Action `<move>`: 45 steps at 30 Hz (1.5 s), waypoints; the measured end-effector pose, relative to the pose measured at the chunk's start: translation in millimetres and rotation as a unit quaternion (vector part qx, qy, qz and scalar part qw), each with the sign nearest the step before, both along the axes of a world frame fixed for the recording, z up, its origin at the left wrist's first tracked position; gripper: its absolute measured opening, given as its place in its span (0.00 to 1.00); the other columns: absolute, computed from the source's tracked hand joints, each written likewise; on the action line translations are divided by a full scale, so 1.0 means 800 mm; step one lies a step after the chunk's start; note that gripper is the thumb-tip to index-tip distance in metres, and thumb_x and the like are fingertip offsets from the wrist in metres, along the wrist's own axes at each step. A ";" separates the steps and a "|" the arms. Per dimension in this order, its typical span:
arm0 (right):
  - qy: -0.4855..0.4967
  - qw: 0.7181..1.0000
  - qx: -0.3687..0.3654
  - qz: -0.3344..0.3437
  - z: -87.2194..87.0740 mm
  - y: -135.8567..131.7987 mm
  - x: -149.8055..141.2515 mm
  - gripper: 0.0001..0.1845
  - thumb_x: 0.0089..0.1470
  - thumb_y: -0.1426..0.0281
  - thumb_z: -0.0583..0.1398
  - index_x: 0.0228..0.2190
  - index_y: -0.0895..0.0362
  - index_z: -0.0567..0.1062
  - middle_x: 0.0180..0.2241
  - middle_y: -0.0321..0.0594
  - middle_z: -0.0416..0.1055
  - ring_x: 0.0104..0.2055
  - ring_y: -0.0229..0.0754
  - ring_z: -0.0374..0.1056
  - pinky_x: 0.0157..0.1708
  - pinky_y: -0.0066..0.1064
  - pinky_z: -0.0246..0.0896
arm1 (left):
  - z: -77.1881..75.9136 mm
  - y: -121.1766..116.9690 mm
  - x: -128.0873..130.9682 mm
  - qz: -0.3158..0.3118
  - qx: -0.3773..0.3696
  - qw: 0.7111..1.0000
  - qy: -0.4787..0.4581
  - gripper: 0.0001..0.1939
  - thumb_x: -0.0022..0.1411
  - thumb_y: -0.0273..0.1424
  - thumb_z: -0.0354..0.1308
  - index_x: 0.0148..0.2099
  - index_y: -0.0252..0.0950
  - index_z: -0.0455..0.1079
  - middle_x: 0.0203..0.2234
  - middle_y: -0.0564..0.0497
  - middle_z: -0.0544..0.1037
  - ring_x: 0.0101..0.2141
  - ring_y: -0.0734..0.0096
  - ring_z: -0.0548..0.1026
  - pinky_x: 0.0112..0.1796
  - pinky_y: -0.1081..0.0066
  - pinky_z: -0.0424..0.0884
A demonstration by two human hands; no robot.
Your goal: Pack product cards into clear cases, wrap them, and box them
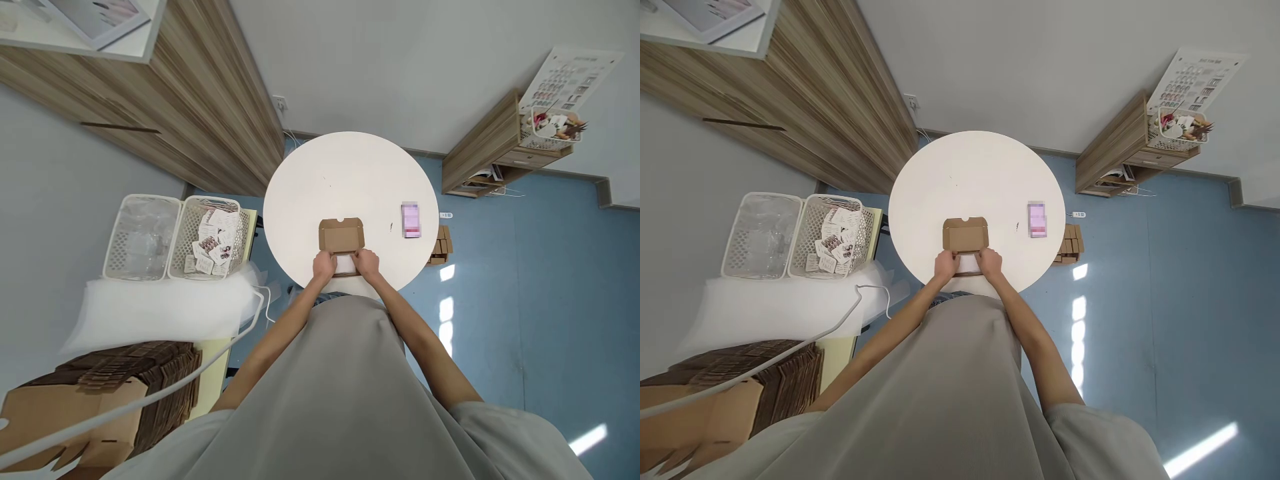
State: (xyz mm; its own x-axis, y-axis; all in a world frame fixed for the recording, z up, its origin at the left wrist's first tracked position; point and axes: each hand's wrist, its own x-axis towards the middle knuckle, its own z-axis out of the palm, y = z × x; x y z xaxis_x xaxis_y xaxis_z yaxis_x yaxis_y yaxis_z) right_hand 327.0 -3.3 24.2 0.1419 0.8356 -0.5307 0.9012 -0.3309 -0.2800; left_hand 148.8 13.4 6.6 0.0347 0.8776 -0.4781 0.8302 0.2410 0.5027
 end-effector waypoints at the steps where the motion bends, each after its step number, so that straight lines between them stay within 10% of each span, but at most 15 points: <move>1: 0.011 0.999 0.030 -0.031 0.002 0.002 0.007 0.16 0.73 0.59 0.57 0.44 0.55 0.80 0.45 0.49 0.82 0.47 0.51 0.77 0.46 0.36 0.67 | 0.002 0.007 -0.007 0.028 0.020 0.999 -0.017 0.12 0.74 0.31 0.55 0.53 0.35 0.76 0.51 0.37 0.81 0.52 0.48 0.79 0.57 0.54 0.72; 6: 0.103 0.971 0.157 -0.150 0.005 0.032 0.046 0.22 0.72 0.55 0.57 0.53 0.59 0.77 0.53 0.54 0.80 0.56 0.53 0.75 0.55 0.41 0.69 | 0.009 0.058 -0.038 0.153 0.066 0.981 -0.102 0.28 0.73 0.35 0.57 0.70 0.29 0.64 0.67 0.30 0.71 0.62 0.49 0.74 0.63 0.54 0.69; 12: 0.251 0.943 0.075 -0.205 -0.013 0.065 0.056 0.29 0.65 0.54 0.63 0.58 0.60 0.76 0.60 0.53 0.77 0.64 0.54 0.72 0.63 0.42 0.66 | 0.008 0.091 -0.046 0.183 -0.065 0.952 -0.237 0.38 0.73 0.37 0.58 0.77 0.26 0.52 0.74 0.27 0.61 0.71 0.50 0.65 0.68 0.57 0.63; 26: 0.285 0.936 0.148 -0.143 0.013 0.062 0.061 0.42 0.63 0.55 0.64 0.72 0.57 0.63 0.59 0.52 0.78 0.56 0.53 0.78 0.62 0.47 0.70 | 0.033 0.081 -0.047 0.087 -0.027 0.926 -0.367 0.47 0.66 0.30 0.64 0.81 0.31 0.47 0.71 0.30 0.65 0.68 0.46 0.68 0.67 0.49 0.66; 36: 0.201 0.968 0.145 -0.044 0.045 -0.007 0.048 0.28 0.70 0.64 0.55 0.67 0.57 0.69 0.58 0.49 0.79 0.55 0.54 0.77 0.56 0.43 0.72 | 0.032 0.027 -0.042 0.010 0.028 0.970 -0.241 0.34 0.68 0.28 0.53 0.76 0.38 0.63 0.66 0.41 0.75 0.65 0.51 0.72 0.66 0.52 0.68; 45: 0.092 0.992 0.066 0.052 0.030 -0.085 0.033 0.21 0.68 0.72 0.50 0.58 0.54 0.70 0.41 0.43 0.80 0.38 0.54 0.73 0.36 0.35 0.60 | 0.016 -0.057 -0.050 -0.046 0.004 0.984 -0.170 0.39 0.70 0.27 0.51 0.81 0.34 0.52 0.68 0.37 0.73 0.62 0.45 0.74 0.62 0.53 0.70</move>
State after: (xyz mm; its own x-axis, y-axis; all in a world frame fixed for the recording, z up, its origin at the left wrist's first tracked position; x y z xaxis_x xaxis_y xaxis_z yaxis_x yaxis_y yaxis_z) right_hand 353.1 -71.1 48.2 -0.0381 0.9050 -0.4238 0.8581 -0.1877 -0.4780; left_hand 109.2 -32.0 19.3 0.2716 0.8665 -0.4188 0.6317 0.1678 0.7569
